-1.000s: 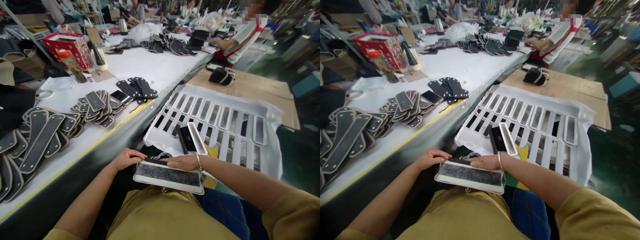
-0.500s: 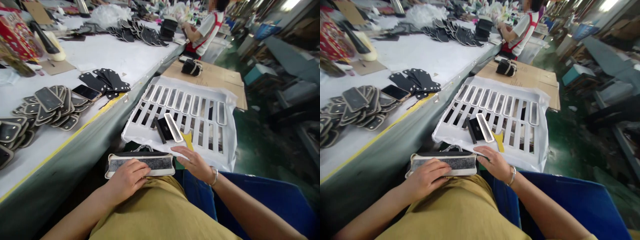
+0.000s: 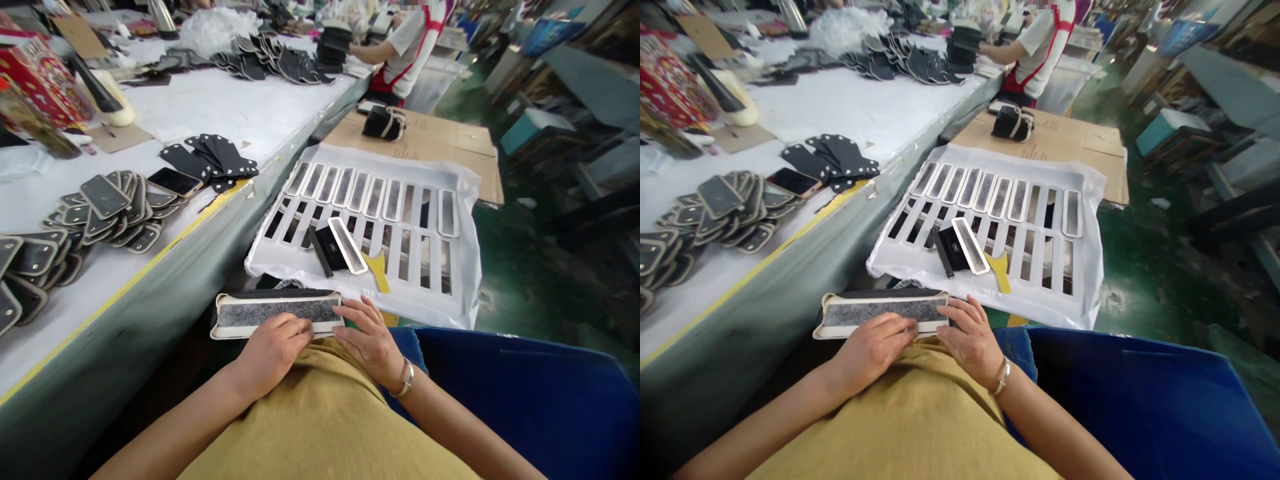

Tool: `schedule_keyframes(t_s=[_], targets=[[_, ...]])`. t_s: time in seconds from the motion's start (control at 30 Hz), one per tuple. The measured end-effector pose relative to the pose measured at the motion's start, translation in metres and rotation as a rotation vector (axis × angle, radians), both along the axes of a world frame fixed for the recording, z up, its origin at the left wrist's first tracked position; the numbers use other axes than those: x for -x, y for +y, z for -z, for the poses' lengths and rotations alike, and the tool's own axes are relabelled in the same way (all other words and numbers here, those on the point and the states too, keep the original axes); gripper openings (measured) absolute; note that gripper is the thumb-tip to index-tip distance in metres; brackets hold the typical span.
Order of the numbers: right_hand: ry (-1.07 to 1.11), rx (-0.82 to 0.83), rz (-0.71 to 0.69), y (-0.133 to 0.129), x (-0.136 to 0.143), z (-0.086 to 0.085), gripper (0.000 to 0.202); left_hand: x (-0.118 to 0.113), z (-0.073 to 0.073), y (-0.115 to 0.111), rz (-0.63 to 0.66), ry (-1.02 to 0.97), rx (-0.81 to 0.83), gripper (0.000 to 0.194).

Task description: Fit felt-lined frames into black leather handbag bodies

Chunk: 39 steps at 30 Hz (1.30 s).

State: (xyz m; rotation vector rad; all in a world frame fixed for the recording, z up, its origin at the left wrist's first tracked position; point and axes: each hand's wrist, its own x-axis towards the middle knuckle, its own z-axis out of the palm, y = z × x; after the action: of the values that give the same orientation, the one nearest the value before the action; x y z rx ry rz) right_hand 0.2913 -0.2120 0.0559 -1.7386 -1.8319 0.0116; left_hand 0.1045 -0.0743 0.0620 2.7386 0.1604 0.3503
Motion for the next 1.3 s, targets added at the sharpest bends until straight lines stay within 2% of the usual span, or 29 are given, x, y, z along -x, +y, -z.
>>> schedule_keyframes(t_s=[0.17,0.3,0.47,0.6,0.7,0.9,1.0,1.13,1.3], targets=[[-0.079,0.051,-0.052,0.001,-0.002,-0.004,0.011,0.003,0.005,0.000,0.014,-0.041,0.029,0.021],[-0.162,0.036,-0.076,0.002,0.000,-0.007,0.016,0.001,0.011,-0.001,-0.012,-0.056,-0.016,0.021],[-0.108,0.005,0.018,-0.002,0.003,-0.002,0.011,0.000,0.012,-0.005,-0.052,-0.108,-0.098,0.022],[-0.030,0.018,0.059,-0.006,0.004,0.008,0.018,0.005,0.013,-0.007,-0.026,-0.141,-0.165,0.025],[0.025,0.002,0.082,-0.005,0.004,0.011,0.009,0.005,0.013,-0.009,-0.024,-0.102,-0.178,0.023],[-0.015,-0.023,0.032,-0.002,0.004,0.005,0.010,0.002,0.013,-0.013,-0.036,-0.090,-0.238,0.023],[-0.068,-0.003,0.000,-0.003,0.004,0.002,0.012,0.003,0.014,-0.012,-0.023,-0.106,-0.216,0.023],[-0.098,-0.024,-0.005,-0.005,0.006,0.003,0.014,0.001,0.012,-0.016,-0.094,-0.136,-0.190,0.021],[-0.074,-0.027,0.089,-0.005,0.011,0.009,0.012,-0.003,0.016,-0.025,-0.164,-0.161,-0.204,0.016]])
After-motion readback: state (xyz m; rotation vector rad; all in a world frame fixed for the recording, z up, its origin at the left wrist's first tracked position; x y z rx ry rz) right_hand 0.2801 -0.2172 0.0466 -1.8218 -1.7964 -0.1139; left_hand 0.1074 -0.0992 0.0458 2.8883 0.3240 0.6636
